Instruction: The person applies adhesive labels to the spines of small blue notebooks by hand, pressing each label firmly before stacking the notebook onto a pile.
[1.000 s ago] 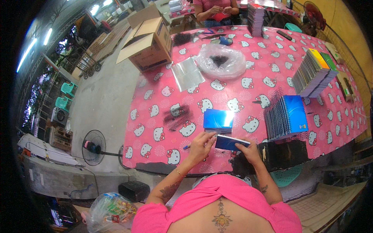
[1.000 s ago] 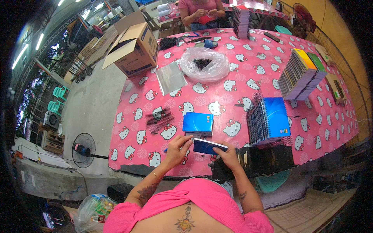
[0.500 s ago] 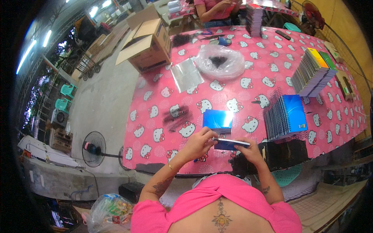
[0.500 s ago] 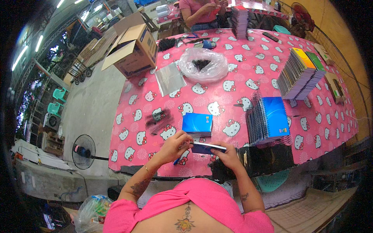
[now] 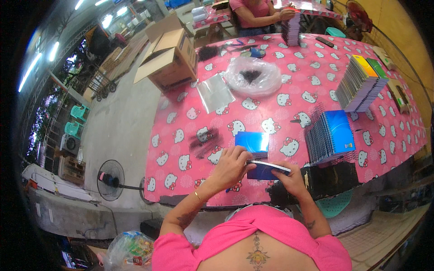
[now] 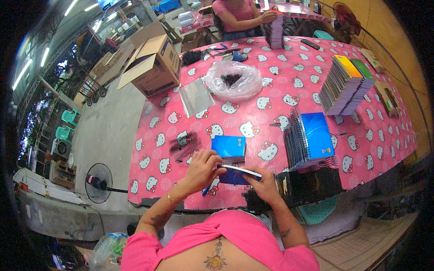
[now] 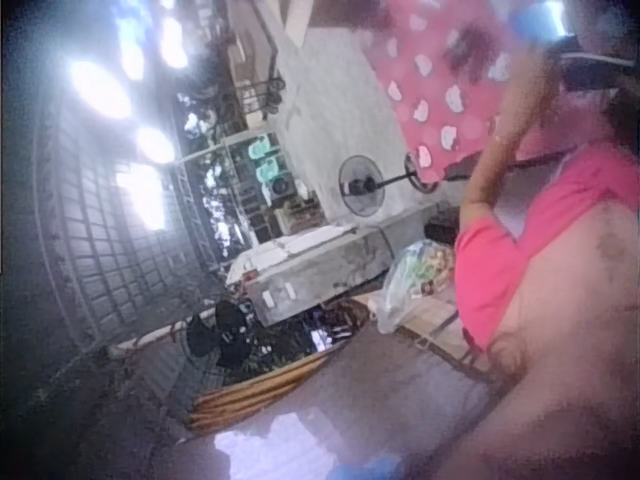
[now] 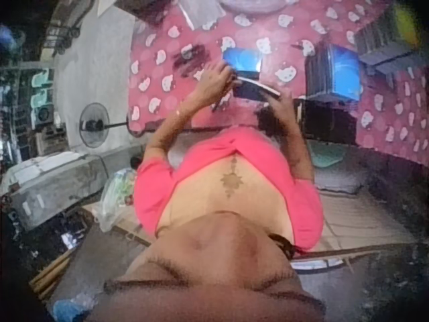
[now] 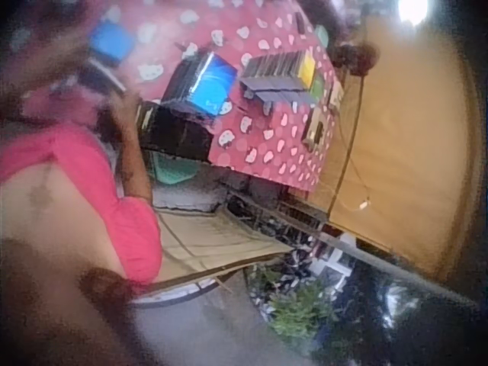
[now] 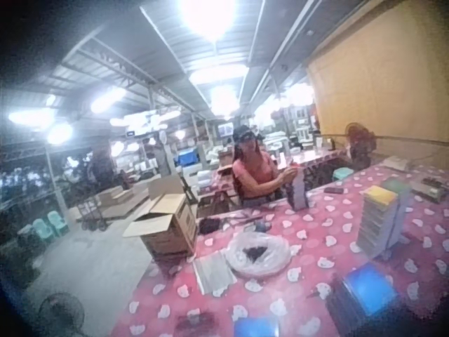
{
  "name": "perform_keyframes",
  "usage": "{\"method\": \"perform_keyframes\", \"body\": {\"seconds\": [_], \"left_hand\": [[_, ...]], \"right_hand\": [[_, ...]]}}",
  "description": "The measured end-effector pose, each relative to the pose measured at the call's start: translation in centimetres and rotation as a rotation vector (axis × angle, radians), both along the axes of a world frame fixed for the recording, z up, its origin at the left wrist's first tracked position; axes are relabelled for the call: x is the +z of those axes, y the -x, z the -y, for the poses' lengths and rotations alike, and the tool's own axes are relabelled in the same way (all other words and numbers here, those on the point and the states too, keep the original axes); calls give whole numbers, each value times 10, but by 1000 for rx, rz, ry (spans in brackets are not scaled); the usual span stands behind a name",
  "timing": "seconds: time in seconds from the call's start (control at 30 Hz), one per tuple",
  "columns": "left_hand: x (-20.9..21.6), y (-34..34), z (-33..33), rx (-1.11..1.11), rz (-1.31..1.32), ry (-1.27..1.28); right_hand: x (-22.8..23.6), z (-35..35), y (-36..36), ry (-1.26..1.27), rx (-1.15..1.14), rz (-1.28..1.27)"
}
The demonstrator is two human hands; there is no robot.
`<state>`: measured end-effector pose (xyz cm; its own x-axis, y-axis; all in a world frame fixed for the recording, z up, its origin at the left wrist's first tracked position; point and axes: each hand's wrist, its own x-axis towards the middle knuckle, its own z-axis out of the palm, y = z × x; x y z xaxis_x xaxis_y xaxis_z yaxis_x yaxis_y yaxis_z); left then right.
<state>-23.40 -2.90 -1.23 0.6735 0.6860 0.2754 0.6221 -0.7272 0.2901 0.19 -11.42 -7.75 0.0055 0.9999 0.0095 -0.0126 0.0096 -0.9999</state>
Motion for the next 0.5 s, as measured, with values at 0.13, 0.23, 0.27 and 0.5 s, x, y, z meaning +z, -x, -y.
{"method": "perform_keyframes", "body": {"seconds": [0.13,0.23,0.27,0.5], "left_hand": [[-47,-21,37,132,-188,-366],[-71,-16,50,130,-168,-372],[-66,-16,39,170,-113,-382],[-53,-13,44,45,-293,-426]], "right_hand": [[17,3,10,-59,-169,-27],[22,2,7,72,-161,-159],[25,2,8,61,-156,-139],[17,-3,6,-28,-160,-112]]}}
